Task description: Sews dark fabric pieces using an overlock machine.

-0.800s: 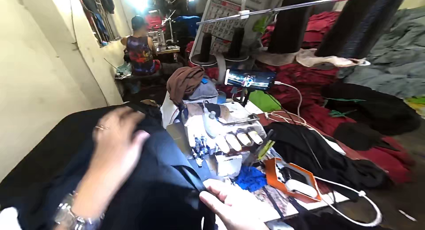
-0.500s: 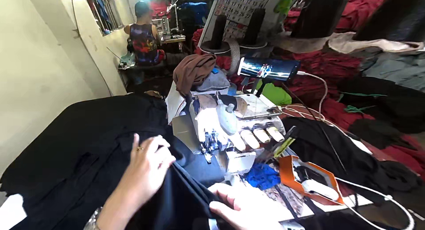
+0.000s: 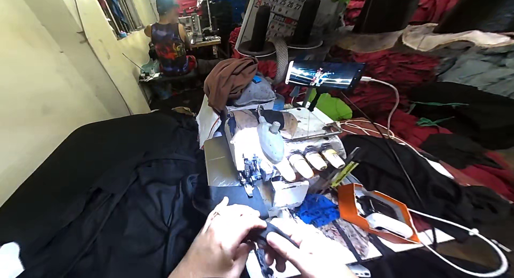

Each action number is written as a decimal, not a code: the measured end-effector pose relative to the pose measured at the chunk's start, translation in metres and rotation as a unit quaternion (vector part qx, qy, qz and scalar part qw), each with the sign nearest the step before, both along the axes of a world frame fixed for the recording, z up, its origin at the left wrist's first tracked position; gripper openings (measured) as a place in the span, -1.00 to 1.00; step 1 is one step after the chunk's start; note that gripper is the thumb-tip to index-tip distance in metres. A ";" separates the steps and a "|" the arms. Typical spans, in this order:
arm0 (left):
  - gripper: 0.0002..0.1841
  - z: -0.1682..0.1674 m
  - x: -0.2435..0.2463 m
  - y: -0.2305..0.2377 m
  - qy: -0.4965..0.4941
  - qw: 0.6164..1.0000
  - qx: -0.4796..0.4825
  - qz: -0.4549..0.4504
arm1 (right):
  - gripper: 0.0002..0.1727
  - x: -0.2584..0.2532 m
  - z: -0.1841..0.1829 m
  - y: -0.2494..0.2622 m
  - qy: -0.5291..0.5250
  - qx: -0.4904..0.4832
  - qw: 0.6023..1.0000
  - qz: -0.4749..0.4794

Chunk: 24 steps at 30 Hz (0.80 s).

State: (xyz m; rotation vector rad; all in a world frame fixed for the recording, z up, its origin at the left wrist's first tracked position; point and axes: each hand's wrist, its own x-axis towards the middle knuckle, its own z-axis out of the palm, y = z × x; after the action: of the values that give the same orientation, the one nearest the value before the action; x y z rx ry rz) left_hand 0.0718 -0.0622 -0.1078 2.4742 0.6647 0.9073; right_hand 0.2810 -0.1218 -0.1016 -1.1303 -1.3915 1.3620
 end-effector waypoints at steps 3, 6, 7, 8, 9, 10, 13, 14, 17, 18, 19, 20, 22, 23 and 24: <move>-0.85 -0.003 0.005 0.007 -0.043 0.999 0.027 0.013 | -0.72 0.003 0.008 -0.001 0.039 -0.038 0.997 -0.051; -0.80 0.001 0.007 0.010 -0.064 0.998 -0.001 -0.015 | -0.60 0.006 0.012 -0.004 0.105 -0.108 0.987 -0.055; -0.79 0.003 0.007 0.010 -0.076 0.997 -0.019 -0.025 | -0.59 0.008 0.011 -0.005 0.116 -0.111 0.986 -0.053; -0.78 0.006 0.007 0.009 -0.090 0.995 -0.038 -0.034 | -0.60 0.009 0.008 -0.006 0.119 -0.100 0.987 -0.052; -0.77 0.008 0.007 0.009 -0.100 0.993 -0.053 -0.036 | -0.64 0.011 0.005 -0.006 0.115 -0.080 0.988 -0.057; -0.77 0.011 0.007 0.007 -0.106 0.992 -0.061 -0.028 | -0.69 0.012 0.001 -0.007 0.107 -0.057 0.990 -0.067; -0.76 0.018 0.006 0.003 -0.108 0.992 -0.065 0.013 | -0.79 0.013 -0.008 -0.007 0.079 0.004 0.992 -0.101; -0.77 0.019 0.006 0.002 -0.109 0.992 -0.067 0.021 | -0.87 0.012 -0.007 -0.007 0.069 0.015 0.991 -0.116; -0.80 0.021 0.008 0.000 -0.123 0.990 -0.057 0.038 | -0.72 0.007 -0.005 -0.006 0.070 0.049 0.986 -0.143; -0.81 0.022 0.009 -0.002 -0.137 0.988 -0.056 0.044 | -0.71 0.007 -0.005 -0.007 0.081 0.068 0.985 -0.136; -0.83 0.024 0.009 -0.004 -0.153 0.986 -0.054 0.048 | -0.72 0.007 -0.005 -0.008 0.087 0.087 0.985 -0.124; -0.84 0.027 0.009 -0.006 -0.170 0.983 -0.050 0.050 | -0.73 0.007 -0.004 -0.011 0.090 0.103 0.984 -0.110; -0.85 0.033 0.007 -0.010 -0.189 0.980 -0.036 0.050 | -0.69 0.006 -0.001 -0.016 0.099 0.122 0.984 -0.083; -0.86 0.037 0.005 -0.014 -0.186 0.981 -0.022 0.051 | -0.66 0.004 0.000 -0.019 0.105 0.132 0.983 -0.072; -0.86 0.040 0.003 -0.018 -0.179 0.983 -0.002 0.048 | -0.64 0.001 -0.001 -0.021 0.107 0.147 0.981 -0.065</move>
State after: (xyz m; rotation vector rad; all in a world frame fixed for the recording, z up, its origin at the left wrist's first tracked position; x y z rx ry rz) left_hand 0.0749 -0.0799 -0.0679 2.2052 0.6608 1.3433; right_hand 0.2816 -0.1430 -0.1030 -0.8391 -1.2883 1.1058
